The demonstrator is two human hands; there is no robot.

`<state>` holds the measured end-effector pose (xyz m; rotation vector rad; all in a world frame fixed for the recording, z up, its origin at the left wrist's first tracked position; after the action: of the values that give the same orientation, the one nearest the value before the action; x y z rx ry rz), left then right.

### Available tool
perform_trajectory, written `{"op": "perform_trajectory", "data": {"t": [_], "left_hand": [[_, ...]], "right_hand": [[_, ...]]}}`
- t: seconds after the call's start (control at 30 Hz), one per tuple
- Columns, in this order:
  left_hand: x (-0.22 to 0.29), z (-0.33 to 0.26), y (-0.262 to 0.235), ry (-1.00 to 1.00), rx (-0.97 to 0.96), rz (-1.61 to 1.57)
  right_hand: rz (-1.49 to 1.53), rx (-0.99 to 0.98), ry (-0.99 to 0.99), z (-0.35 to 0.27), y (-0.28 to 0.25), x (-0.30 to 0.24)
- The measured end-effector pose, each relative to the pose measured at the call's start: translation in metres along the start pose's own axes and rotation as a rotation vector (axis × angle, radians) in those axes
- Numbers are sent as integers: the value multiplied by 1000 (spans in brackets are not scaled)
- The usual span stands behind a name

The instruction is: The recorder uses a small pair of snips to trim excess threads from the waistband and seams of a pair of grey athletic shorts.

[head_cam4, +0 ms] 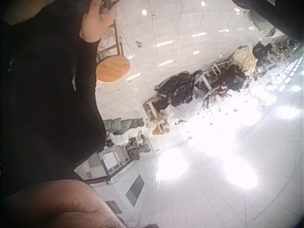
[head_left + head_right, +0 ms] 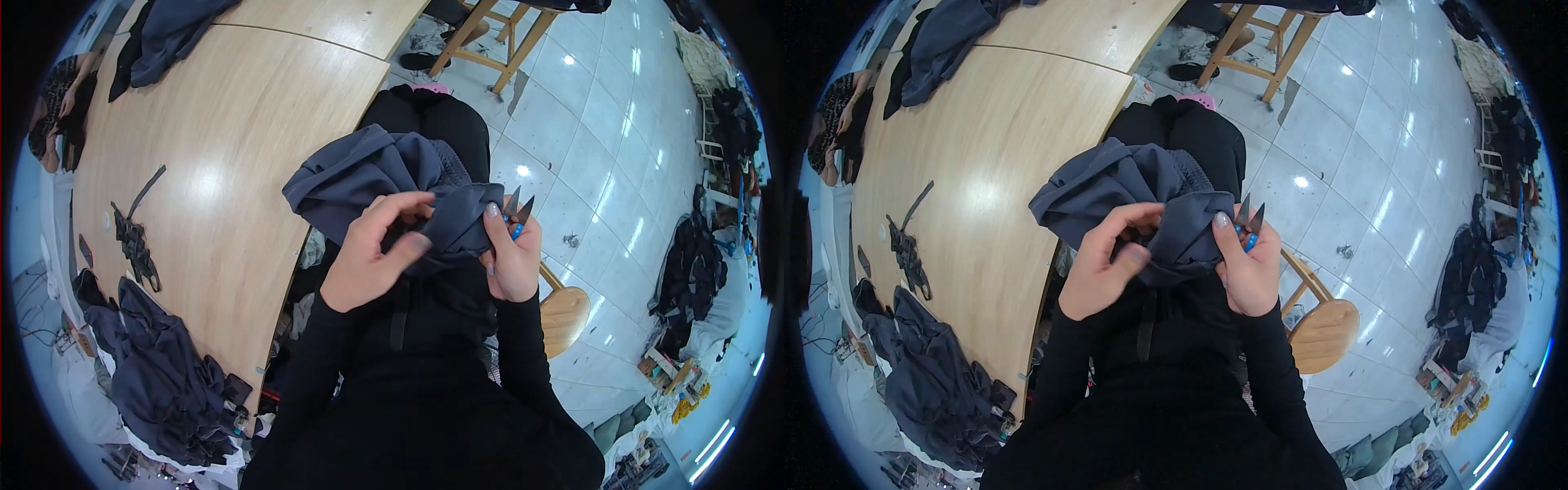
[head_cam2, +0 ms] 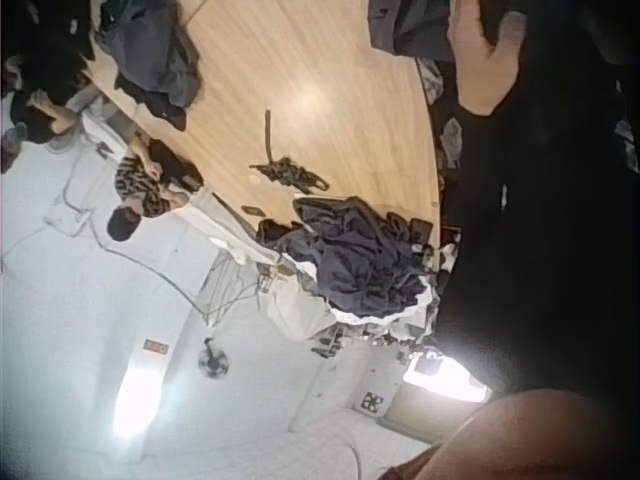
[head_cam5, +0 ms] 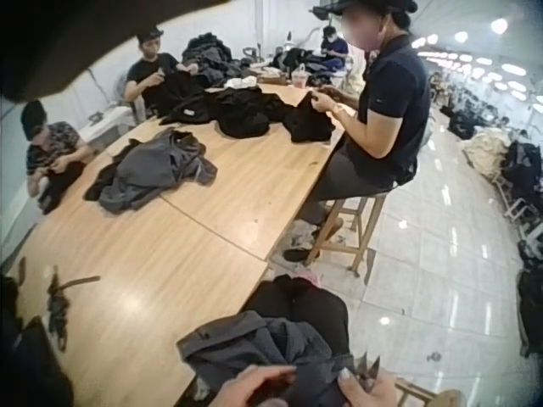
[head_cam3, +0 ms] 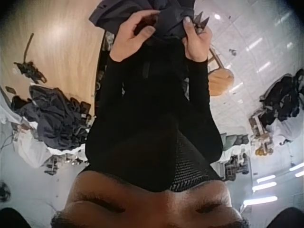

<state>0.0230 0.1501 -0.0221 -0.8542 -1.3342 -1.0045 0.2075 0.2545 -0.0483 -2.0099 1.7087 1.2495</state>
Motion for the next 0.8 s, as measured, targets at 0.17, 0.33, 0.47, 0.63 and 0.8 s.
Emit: {"op": "perform_trajectory", "data": {"t": [0.17,0.33,0.47,0.63,0.8], "left_hand": [[-11,0,-8,-153,282,-64],[27,-8,-20,449,253,400],[45,-35,-19,834,180,805],[50,-43,-16,849,176,746],[50,-45,-16,852,218,732]], "right_hand": [[-111,169,-194,-3,-5,-8],[-605,223,-680,-26,6,-34],[-549,-102,-855,-30,2,-42],[-472,-238,-834,-28,-5,-43],[-455,-270,-827,-28,-4,-43]]}}
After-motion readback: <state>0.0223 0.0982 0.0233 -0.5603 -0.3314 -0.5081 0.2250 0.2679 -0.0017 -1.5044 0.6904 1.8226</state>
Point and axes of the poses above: each hand's wrist, its own z-axis towards the middle knuckle, its own y-axis out of the palm, x = y × z, the point moved 7 cm from there along z, towards the middle knuckle, and after that the axes turned 9 degrees about y, right-handed, at the moved point
